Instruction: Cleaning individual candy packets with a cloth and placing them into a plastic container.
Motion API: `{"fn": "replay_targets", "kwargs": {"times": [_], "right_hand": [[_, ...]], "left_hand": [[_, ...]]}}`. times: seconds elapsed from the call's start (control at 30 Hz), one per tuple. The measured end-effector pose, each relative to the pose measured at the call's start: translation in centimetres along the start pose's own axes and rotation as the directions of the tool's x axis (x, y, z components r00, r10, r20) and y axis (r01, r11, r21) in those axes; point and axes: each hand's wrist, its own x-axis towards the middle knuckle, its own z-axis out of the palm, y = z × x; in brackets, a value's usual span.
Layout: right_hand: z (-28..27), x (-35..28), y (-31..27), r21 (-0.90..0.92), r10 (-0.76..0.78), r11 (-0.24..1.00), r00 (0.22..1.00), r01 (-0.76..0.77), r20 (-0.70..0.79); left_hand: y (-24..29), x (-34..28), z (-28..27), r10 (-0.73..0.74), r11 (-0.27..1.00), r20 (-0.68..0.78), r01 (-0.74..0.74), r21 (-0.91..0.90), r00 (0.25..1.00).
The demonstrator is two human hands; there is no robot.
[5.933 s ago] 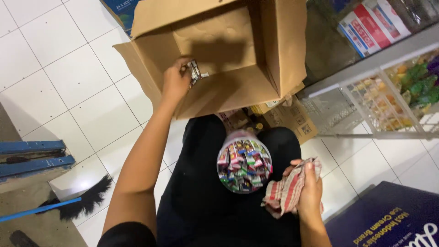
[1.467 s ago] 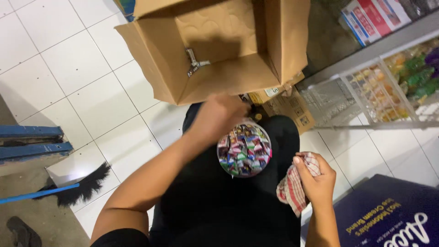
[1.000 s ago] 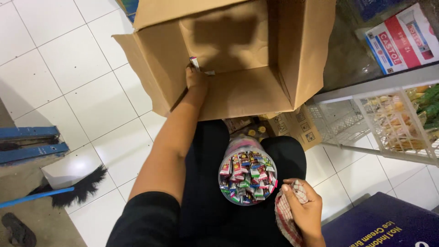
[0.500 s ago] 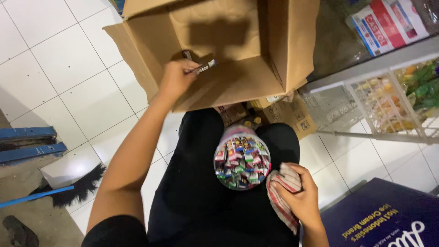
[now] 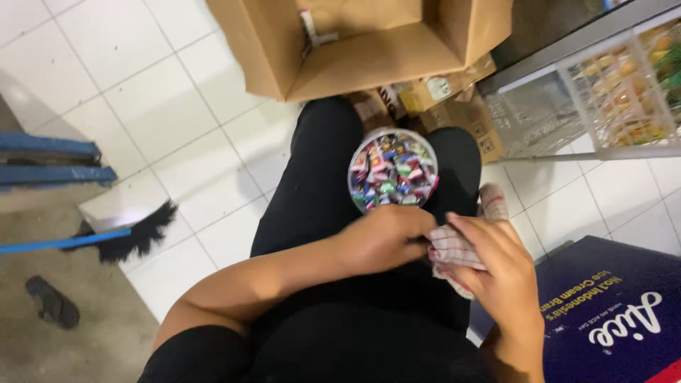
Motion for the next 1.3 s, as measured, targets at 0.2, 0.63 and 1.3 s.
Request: {"fn": "replay_targets", "kwargs": {"times": [0.2, 0.63, 1.3], "right_hand": [[0.5, -1.3, 0.9, -0.152, 0.070, 0.988, 0.921, -0.012, 0.382], [-1.7, -1.6, 2.7, -0.228, 0.197, 0.957, 0.979, -0.181, 0.048], [1.6, 1.7, -0.3, -0.176, -0.060, 0.978, 0.964, 0.108, 0.257]], "left_hand": [[1.5, -3.1, 0.9, -0.083, 0.992, 0.022, 0.084, -0.090, 0.996], [-13.9, -20.7, -17.3, -0.438, 0.346, -0.622, 0.760, 0.550, 0.650], [1.6, -0.9, -3.4, -0.145, 0.989, 0.079, 0.148, -0.022, 0.986]]}}
